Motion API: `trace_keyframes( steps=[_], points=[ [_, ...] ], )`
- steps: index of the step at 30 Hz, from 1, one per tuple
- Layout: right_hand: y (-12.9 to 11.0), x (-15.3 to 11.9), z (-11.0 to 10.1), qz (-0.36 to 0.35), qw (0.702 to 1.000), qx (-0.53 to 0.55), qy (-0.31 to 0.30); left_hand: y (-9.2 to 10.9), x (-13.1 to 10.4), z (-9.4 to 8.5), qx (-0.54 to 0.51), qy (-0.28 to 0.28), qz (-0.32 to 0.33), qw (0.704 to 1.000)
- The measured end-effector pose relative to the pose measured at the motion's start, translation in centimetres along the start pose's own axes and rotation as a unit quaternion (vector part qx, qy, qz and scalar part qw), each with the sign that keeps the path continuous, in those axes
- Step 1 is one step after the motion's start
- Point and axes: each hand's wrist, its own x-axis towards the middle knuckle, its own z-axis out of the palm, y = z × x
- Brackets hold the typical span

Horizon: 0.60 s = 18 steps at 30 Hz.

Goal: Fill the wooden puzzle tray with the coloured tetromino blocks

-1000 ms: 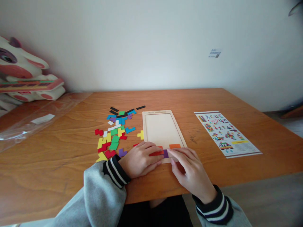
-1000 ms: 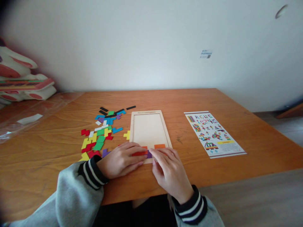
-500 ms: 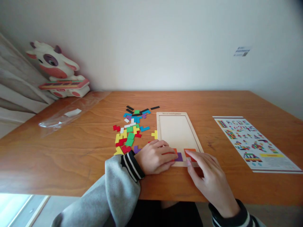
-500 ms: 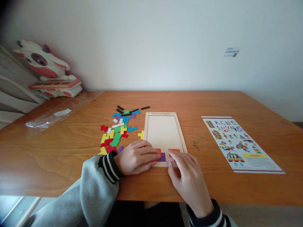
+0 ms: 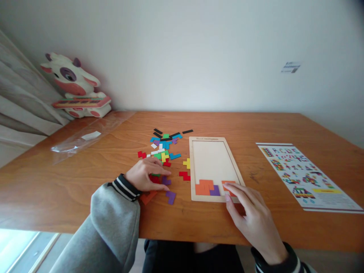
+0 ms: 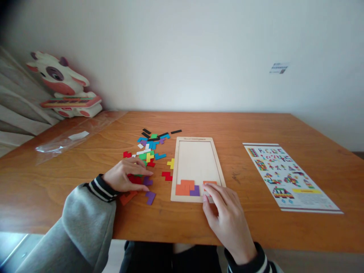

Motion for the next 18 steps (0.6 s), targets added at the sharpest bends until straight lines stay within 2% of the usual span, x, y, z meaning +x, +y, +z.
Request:
trace_keyframes(
  steps=[4,9,18],
  points=[
    [0.0,0.0,-0.1,0.006,1.0,0.002,0.001,0.0,0.2,0.9,-0.027,0.015,0.007,1.0],
    [0.0,-0.1,0.0,0.017,1.0,0.009,0.005,0.1,0.4,1.1,-0.039,0.035,0.008,0.999],
    [0.0,-0.1,0.0,0.029,0.999,0.022,-0.003,0.4,0.4,2.5,-0.06,0.018,-0.003,0.998]
  ],
)
